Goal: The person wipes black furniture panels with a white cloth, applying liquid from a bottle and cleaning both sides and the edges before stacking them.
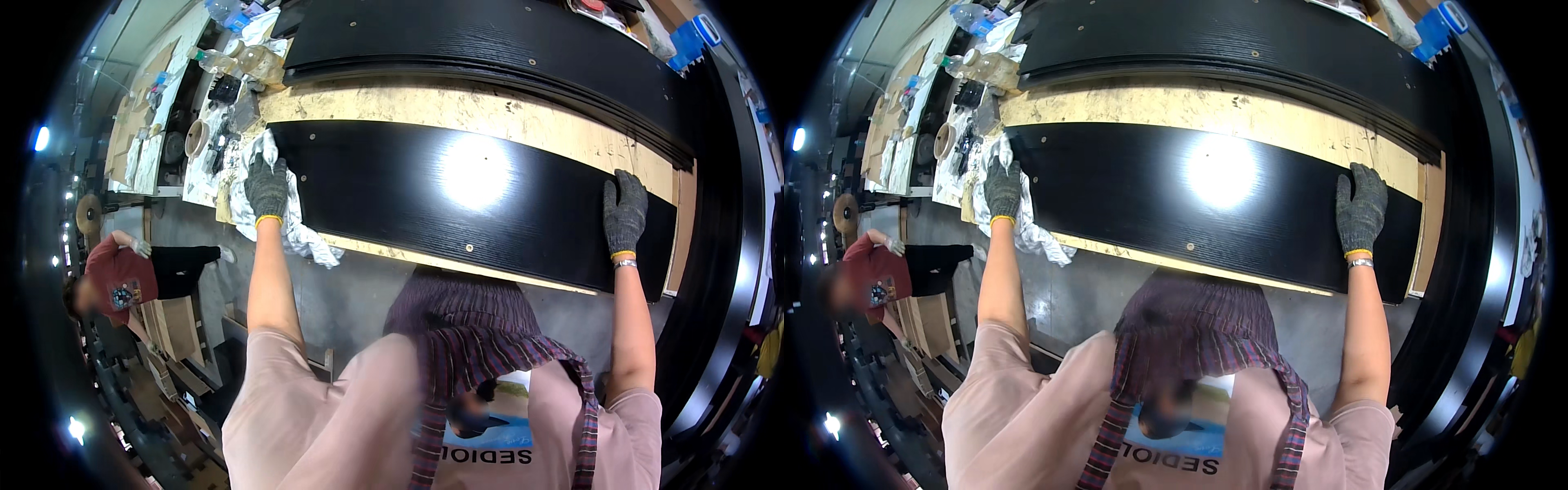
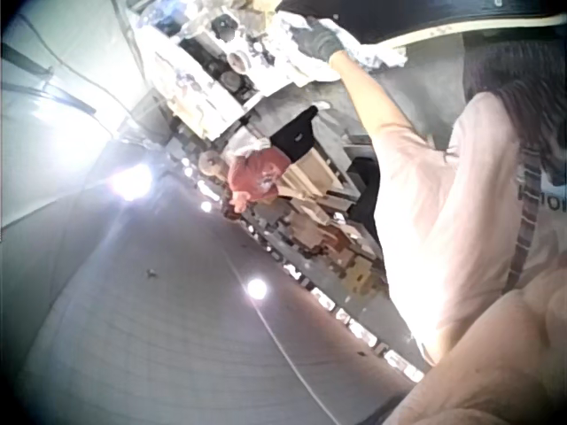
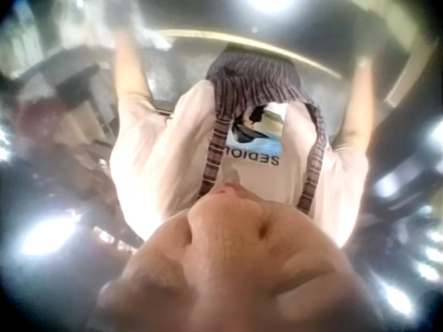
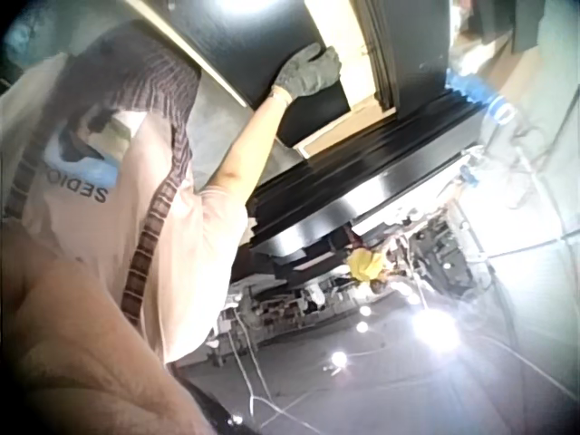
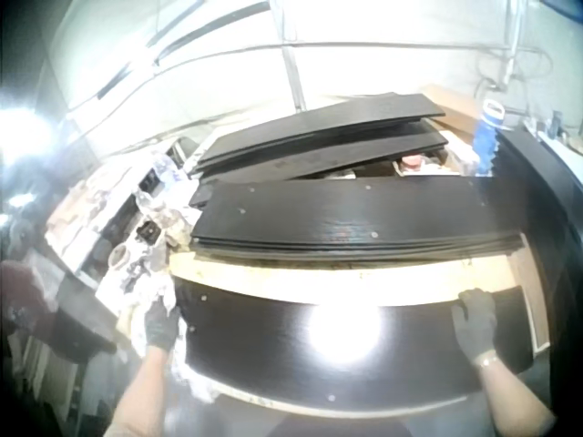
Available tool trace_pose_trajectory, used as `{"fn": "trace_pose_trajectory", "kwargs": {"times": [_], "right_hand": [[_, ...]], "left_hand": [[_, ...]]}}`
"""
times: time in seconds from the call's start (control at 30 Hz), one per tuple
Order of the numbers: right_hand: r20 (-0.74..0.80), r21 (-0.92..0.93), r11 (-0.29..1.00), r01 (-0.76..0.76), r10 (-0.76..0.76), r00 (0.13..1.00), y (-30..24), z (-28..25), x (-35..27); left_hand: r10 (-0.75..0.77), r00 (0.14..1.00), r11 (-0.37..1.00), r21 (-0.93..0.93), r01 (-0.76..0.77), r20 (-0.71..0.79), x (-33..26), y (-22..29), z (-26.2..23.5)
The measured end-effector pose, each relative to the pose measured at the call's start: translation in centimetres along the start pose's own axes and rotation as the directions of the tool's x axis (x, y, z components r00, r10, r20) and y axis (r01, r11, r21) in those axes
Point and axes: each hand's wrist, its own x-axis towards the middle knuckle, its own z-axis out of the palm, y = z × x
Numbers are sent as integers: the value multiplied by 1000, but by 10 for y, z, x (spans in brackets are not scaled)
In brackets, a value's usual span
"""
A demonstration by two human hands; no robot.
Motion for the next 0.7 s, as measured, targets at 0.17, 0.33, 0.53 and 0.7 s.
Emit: {"fn": "trace_pose_trajectory", "kwargs": {"times": [0.17,0.33,0.53,0.7], "right_hand": [[14,-9,1000,2,-2,1000,8,4,-1],[32,5,1000,-15,15,999,8,3,-3],[47,-19,1000,-12,13,999,8,5,-3],[14,-52,999,-3,3,1000,9,5,-5]], "left_hand": [[283,954,918,260,-299,96,-17,79,34],[9,988,1000,-1,-9,154,28,36,2],[297,945,936,152,-316,136,-9,117,9],[776,612,509,-421,-751,-154,-125,316,-31]]}}
